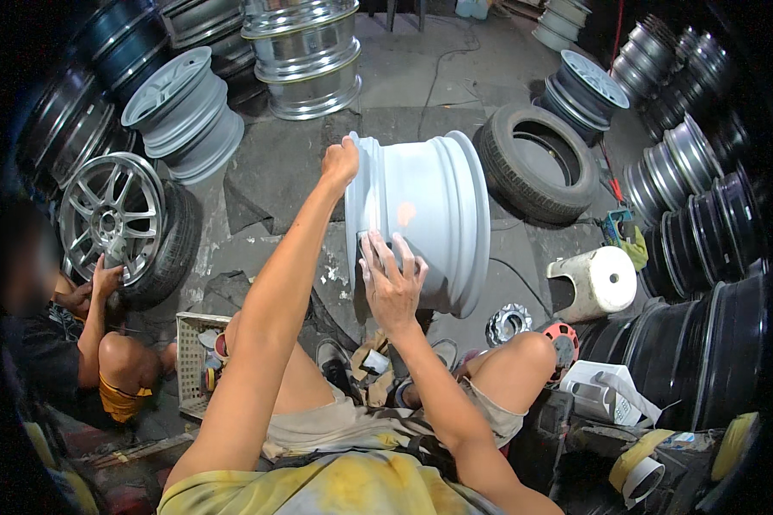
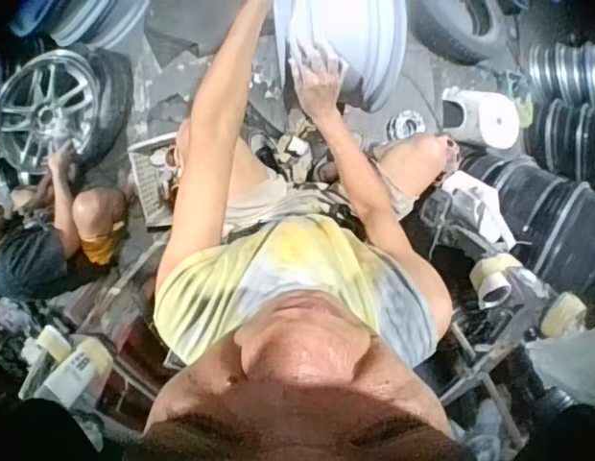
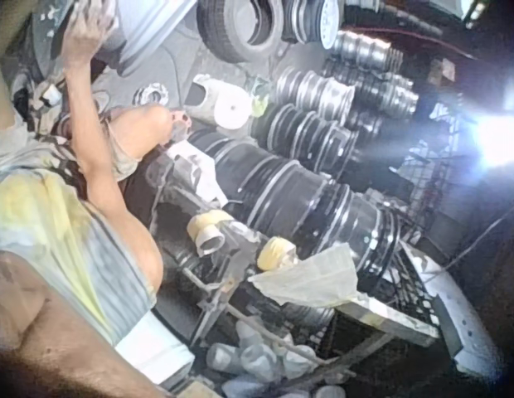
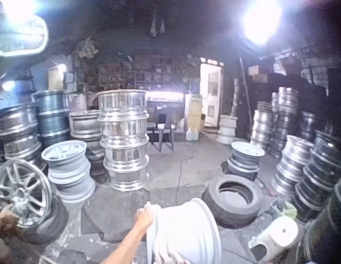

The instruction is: The person sits on the floor and uses a sanding block to smooth the surface of a white-painted wheel rim. They rotate the rim to access different areas and continue sanding the outer edge and face of the rim.

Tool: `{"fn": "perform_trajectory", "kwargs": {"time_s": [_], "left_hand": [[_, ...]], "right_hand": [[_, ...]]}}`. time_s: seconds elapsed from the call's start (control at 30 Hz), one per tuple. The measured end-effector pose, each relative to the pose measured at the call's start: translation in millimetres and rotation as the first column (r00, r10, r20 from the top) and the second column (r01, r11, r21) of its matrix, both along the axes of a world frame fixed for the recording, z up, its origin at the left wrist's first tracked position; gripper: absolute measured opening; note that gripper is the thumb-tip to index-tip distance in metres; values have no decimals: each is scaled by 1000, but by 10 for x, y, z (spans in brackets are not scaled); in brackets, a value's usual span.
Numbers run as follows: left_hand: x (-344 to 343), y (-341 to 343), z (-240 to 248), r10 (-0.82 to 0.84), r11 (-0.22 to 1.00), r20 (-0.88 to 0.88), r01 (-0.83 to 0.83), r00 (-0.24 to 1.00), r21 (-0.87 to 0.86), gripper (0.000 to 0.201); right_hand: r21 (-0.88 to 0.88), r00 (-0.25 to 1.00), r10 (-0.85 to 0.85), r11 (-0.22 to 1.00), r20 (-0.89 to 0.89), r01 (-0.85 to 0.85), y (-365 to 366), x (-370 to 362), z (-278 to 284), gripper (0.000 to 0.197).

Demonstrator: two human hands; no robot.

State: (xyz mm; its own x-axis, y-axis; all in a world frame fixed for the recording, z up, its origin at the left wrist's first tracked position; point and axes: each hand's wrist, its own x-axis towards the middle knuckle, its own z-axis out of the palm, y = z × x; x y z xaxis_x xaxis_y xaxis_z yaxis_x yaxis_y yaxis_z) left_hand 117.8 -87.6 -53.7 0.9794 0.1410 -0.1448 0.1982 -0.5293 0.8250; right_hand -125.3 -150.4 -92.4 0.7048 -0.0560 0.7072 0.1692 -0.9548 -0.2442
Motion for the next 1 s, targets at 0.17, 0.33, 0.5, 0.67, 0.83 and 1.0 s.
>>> {"fn": "perform_trajectory", "kwargs": {"time_s": [0.17,0.33,0.5,0.67,0.83,1.0], "left_hand": [[-63,-104,8,-56,998,-35,55,998,-44,67],[16,-3,1,0,1000,-20,-1,1000,-28,66],[-47,-149,65,-56,998,-28,55,998,-28,67],[45,30,-46,17,999,22,-15,1000,-49,67],[-15,-96,36,-36,999,-5,36,999,-33,67],[15,12,-45,7,1000,27,-6,1000,-28,67]], "right_hand": [[23,999,-35,999,-37,35,-74,381,343,37],[11,994,24,1000,-103,-23,45,-72,62,40],[38,996,-27,999,-89,30,-76,348,299,40],[79,989,71,995,-126,-61,49,18,147,38],[89,995,-24,995,-100,33,-39,508,392,36],[82,991,37,996,-129,-26,44,13,60,36]]}}
